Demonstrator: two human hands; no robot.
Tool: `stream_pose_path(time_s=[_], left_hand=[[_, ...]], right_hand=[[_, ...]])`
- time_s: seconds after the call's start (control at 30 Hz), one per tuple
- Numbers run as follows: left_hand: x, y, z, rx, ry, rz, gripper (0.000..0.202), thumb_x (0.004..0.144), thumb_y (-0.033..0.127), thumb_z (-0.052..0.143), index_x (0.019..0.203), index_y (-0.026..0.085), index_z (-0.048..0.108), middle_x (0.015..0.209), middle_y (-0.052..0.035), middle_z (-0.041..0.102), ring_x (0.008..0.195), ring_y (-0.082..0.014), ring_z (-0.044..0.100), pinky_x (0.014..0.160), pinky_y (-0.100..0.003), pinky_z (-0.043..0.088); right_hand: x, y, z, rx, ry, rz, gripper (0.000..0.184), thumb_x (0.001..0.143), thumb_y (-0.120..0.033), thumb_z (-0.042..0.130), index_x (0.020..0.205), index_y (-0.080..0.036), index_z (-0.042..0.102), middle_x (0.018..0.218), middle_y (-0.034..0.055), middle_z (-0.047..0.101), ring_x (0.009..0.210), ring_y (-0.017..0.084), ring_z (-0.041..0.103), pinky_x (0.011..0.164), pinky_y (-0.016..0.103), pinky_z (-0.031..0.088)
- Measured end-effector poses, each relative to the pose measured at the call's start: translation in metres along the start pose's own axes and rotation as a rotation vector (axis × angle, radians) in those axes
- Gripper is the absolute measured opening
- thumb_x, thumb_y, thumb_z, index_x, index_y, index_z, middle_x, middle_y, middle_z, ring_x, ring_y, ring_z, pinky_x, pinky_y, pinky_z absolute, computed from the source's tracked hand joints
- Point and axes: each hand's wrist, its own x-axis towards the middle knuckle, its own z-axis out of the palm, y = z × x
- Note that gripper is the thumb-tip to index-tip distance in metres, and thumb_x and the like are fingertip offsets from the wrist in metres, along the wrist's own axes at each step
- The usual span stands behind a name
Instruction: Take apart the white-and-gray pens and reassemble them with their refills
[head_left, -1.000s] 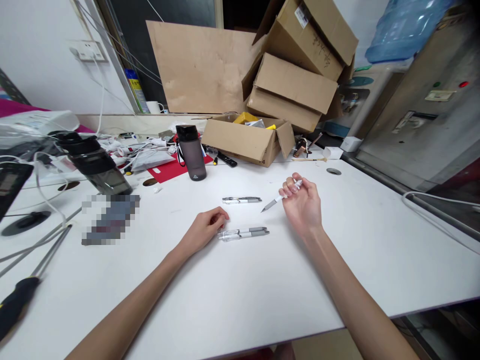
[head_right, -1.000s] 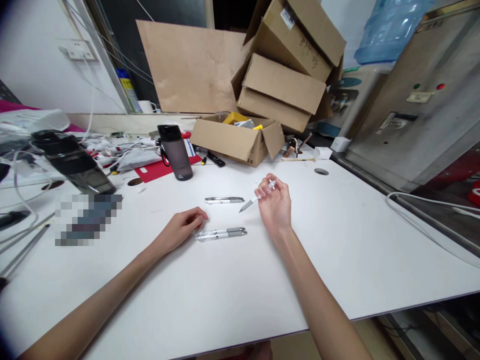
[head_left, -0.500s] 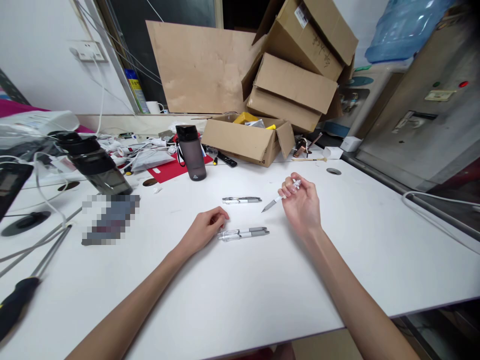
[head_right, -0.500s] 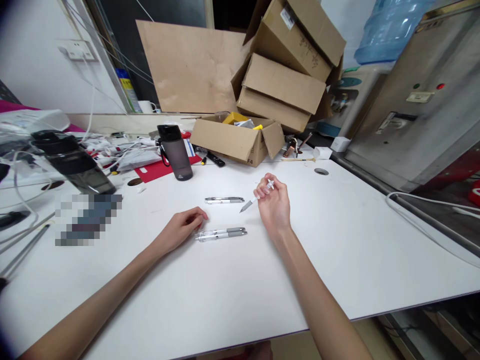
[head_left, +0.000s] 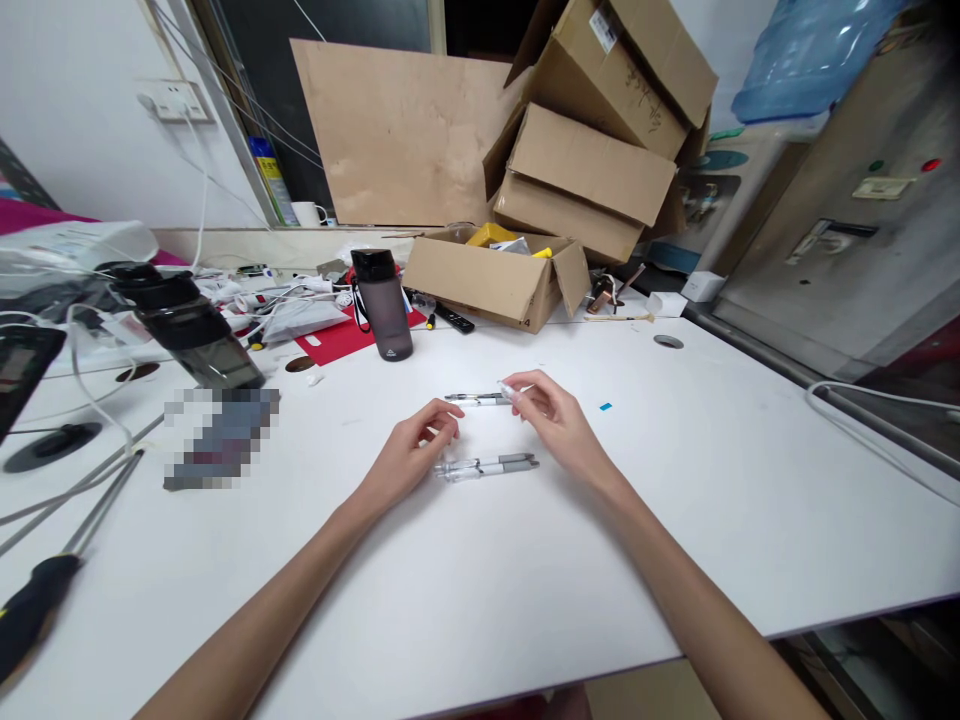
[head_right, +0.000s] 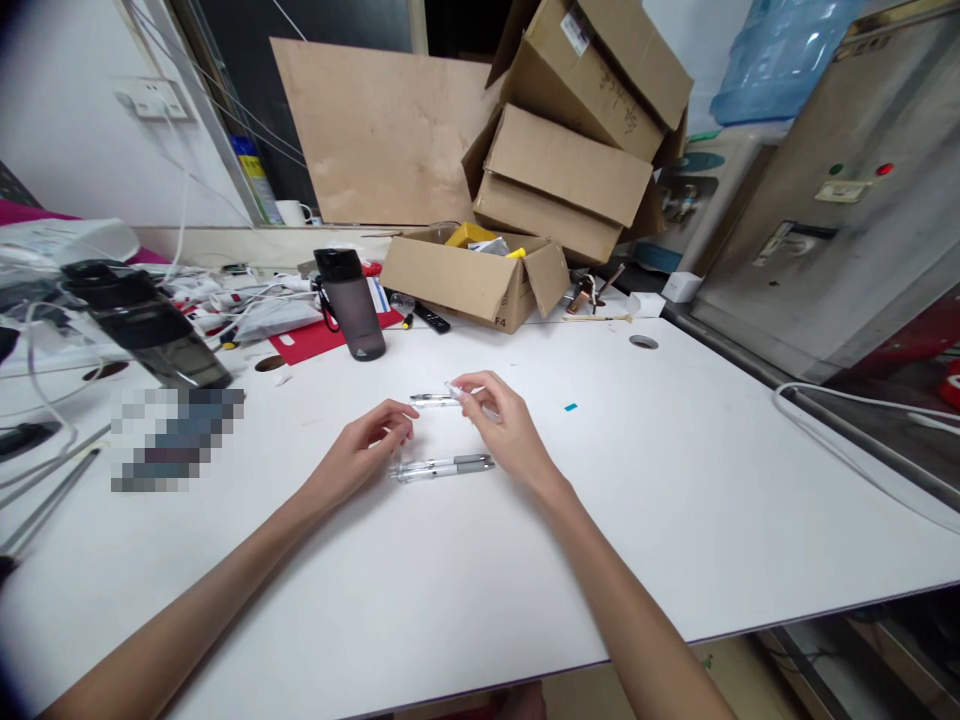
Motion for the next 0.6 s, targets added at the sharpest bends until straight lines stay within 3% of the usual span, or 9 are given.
stream_pose_path(time_s=[0.17, 0.27, 0.4, 0.5, 0.6], left_hand=[[-0.001, 0.011, 0.004, -0.093, -0.031, 0.069, 0.031, 0.099, 0.038, 0.058, 0.128, 0.027, 0.059, 0.109, -0.0042, 0.068, 0.100, -0.0193, 0.064, 0.083, -0.030, 0.050], [-0.003, 0.015, 0.007, -0.075, -0.046, 0.097, 0.028, 0.097, 0.040, 0.061, 0.122, 0.026, 0.063, 0.112, -0.0058, 0.069, 0.097, -0.0201, 0.065, 0.082, -0.031, 0.052], [-0.003, 0.014, 0.007, -0.023, -0.037, 0.086, 0.025, 0.097, 0.044, 0.062, 0.110, 0.023, 0.068, 0.102, -0.0057, 0.071, 0.088, -0.0202, 0.066, 0.076, -0.031, 0.051], [-0.001, 0.008, 0.003, -0.048, 0.020, 0.058, 0.024, 0.095, 0.043, 0.065, 0.106, 0.022, 0.067, 0.100, -0.0051, 0.071, 0.091, -0.0205, 0.067, 0.078, -0.031, 0.051], [0.002, 0.004, -0.004, -0.099, 0.106, 0.031, 0.024, 0.094, 0.042, 0.067, 0.104, 0.021, 0.066, 0.102, -0.0052, 0.070, 0.091, -0.0200, 0.067, 0.078, -0.030, 0.050]], right_hand=[[-0.006, 0.000, 0.007, -0.066, -0.126, 0.048, 0.018, 0.097, -0.039, 0.062, 0.108, -0.025, 0.066, 0.095, 0.0024, 0.070, 0.085, 0.019, 0.066, 0.083, 0.035, 0.050], [-0.010, -0.002, 0.011, -0.095, -0.201, 0.061, 0.016, 0.097, -0.038, 0.061, 0.108, -0.028, 0.066, 0.104, 0.0034, 0.071, 0.090, 0.020, 0.067, 0.084, 0.036, 0.050], [-0.013, -0.006, 0.014, -0.115, -0.263, 0.100, 0.020, 0.099, -0.040, 0.058, 0.114, -0.029, 0.065, 0.106, 0.0039, 0.071, 0.091, 0.021, 0.067, 0.078, 0.034, 0.050], [-0.011, -0.004, 0.007, -0.190, -0.222, 0.153, 0.024, 0.101, -0.044, 0.053, 0.114, -0.029, 0.066, 0.085, 0.0013, 0.069, 0.075, 0.019, 0.064, 0.068, 0.031, 0.045], [-0.006, 0.000, -0.004, -0.258, -0.053, 0.185, 0.031, 0.103, -0.046, 0.046, 0.099, -0.025, 0.069, 0.063, -0.0022, 0.056, 0.060, 0.016, 0.053, 0.062, 0.030, 0.039]])
